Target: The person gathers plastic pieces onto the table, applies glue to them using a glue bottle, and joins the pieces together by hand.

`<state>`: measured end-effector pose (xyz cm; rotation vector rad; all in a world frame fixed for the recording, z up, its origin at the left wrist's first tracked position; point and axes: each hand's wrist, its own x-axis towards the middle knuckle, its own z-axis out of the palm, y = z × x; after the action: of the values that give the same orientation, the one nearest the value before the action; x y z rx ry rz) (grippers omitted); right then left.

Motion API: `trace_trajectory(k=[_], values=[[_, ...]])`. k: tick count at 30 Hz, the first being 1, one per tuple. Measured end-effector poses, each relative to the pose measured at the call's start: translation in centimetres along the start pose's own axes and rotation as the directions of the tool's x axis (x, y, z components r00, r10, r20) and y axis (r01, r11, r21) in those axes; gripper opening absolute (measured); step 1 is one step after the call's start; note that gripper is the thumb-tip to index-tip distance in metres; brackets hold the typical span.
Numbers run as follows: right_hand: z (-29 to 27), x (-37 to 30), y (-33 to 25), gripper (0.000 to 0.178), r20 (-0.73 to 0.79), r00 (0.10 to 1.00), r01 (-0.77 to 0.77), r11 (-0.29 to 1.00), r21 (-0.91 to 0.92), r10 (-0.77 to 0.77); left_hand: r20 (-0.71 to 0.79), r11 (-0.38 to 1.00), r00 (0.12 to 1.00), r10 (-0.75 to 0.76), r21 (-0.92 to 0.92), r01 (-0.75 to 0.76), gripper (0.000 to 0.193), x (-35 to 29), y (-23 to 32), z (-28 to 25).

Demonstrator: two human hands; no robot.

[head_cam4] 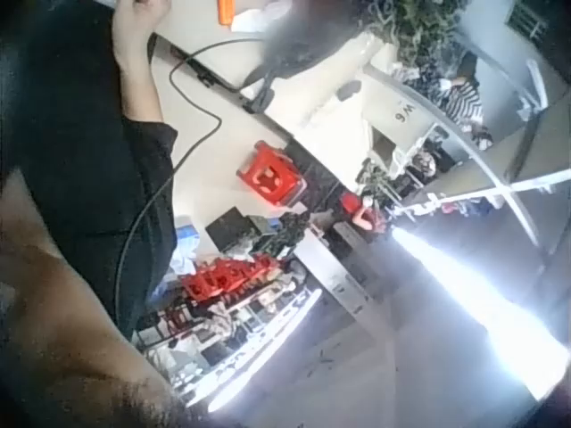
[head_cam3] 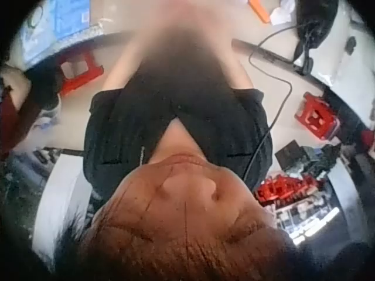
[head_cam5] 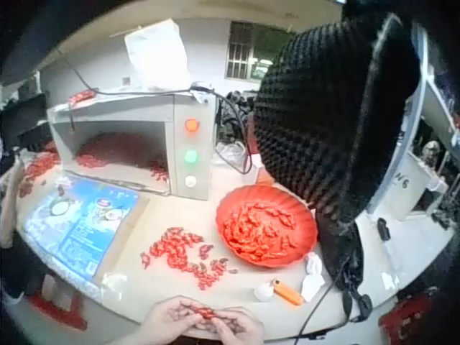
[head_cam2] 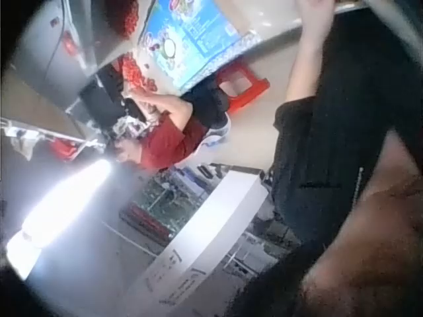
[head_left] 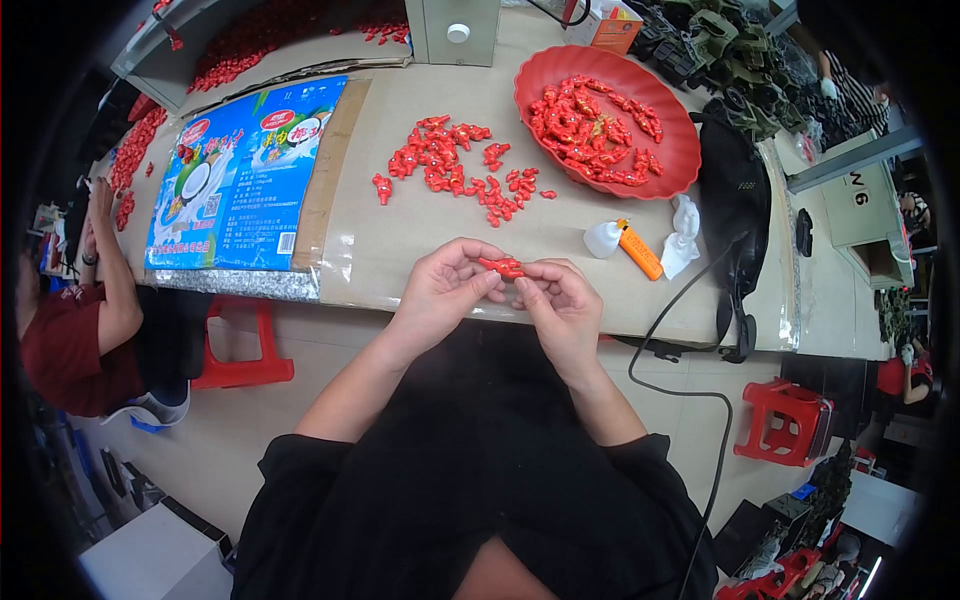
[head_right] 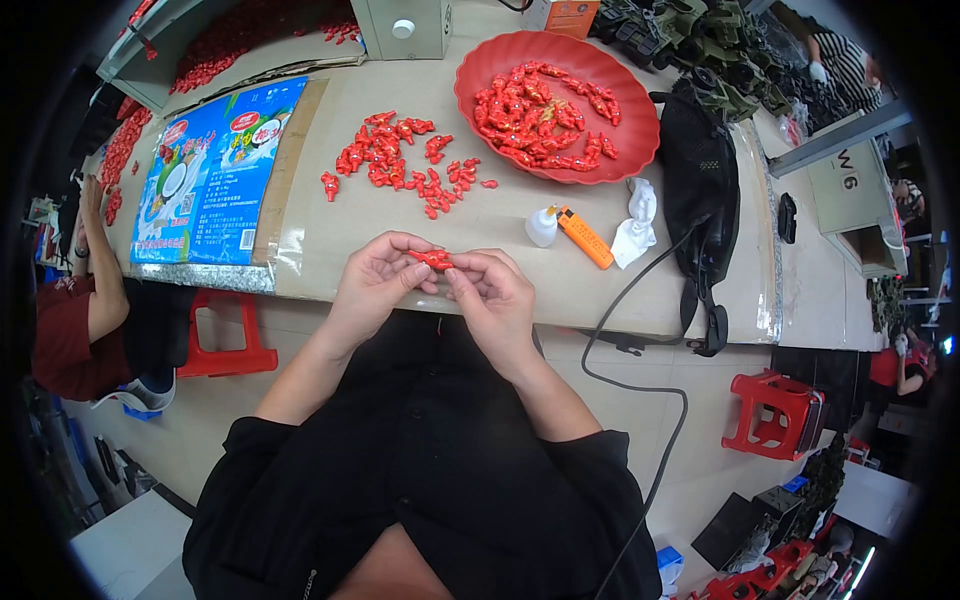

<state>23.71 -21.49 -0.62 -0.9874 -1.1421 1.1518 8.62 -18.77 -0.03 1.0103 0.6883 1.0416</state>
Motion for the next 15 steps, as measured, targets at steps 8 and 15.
trace_trajectory(k=[8,15], values=[[-0.29,0.13,-0.12,0.012,0.013,1.000,-0.006,0.998,0.060,0.005,-0.010,0.997,0.998,-0.069,0.032,0.069,0.018,0.27,0.22,-0.02],[-0.64,0.19,-0.32,0.013,0.029,0.999,-0.034,0.995,0.090,0.031,-0.035,0.995,0.996,-0.083,0.051,0.084,0.019,0.42,0.28,0.43]])
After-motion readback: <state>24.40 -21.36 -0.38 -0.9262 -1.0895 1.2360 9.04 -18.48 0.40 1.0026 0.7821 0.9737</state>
